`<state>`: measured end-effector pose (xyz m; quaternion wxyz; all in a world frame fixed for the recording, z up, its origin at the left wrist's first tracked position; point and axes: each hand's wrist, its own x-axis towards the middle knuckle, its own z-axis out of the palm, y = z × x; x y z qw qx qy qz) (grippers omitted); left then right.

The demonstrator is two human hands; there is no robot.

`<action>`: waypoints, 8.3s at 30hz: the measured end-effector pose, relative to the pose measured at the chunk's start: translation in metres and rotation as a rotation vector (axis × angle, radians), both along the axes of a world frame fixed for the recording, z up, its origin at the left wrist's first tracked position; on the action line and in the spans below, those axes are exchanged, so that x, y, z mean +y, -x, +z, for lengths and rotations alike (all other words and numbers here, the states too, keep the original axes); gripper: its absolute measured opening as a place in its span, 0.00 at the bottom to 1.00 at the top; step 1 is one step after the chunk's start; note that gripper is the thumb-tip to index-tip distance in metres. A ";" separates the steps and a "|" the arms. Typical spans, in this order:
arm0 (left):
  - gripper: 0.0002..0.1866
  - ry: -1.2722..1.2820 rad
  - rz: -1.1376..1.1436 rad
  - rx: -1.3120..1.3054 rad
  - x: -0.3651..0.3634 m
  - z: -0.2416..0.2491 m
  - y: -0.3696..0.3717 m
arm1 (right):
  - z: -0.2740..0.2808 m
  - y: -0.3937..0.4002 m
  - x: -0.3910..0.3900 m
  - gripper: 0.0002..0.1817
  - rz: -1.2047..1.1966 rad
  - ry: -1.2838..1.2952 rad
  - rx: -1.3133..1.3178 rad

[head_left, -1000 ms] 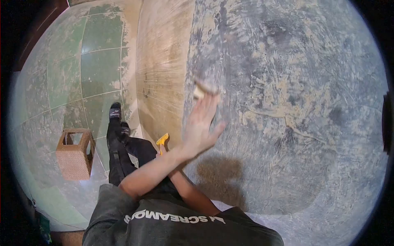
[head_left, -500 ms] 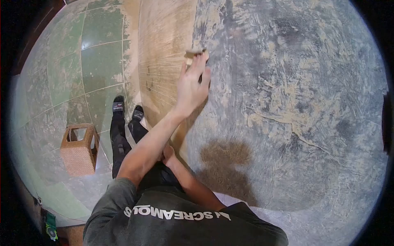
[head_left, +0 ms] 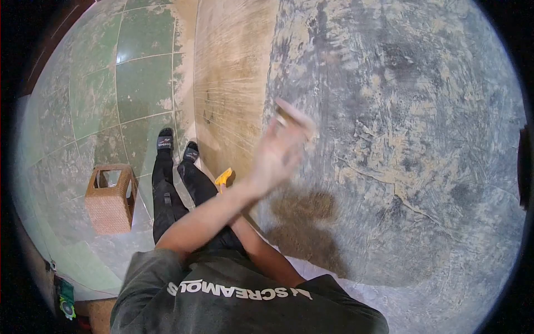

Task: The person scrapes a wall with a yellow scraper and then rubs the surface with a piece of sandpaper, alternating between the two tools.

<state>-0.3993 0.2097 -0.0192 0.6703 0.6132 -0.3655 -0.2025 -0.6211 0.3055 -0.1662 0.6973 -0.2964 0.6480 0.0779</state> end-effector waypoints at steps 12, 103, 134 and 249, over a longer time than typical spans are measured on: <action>0.25 -0.605 0.120 -0.460 -0.044 0.033 0.015 | 0.028 -0.035 -0.010 0.23 -0.168 -0.174 0.107; 0.31 -0.145 -0.036 0.123 0.022 0.082 0.005 | 0.057 -0.018 -0.023 0.23 -0.266 -0.032 -0.217; 0.33 -0.095 -0.016 0.115 0.017 0.078 -0.005 | 0.027 -0.016 -0.033 0.22 0.093 0.146 -0.227; 0.53 -0.215 0.057 1.228 -0.018 -0.013 0.020 | 0.065 -0.027 -0.012 0.22 0.423 0.488 -0.143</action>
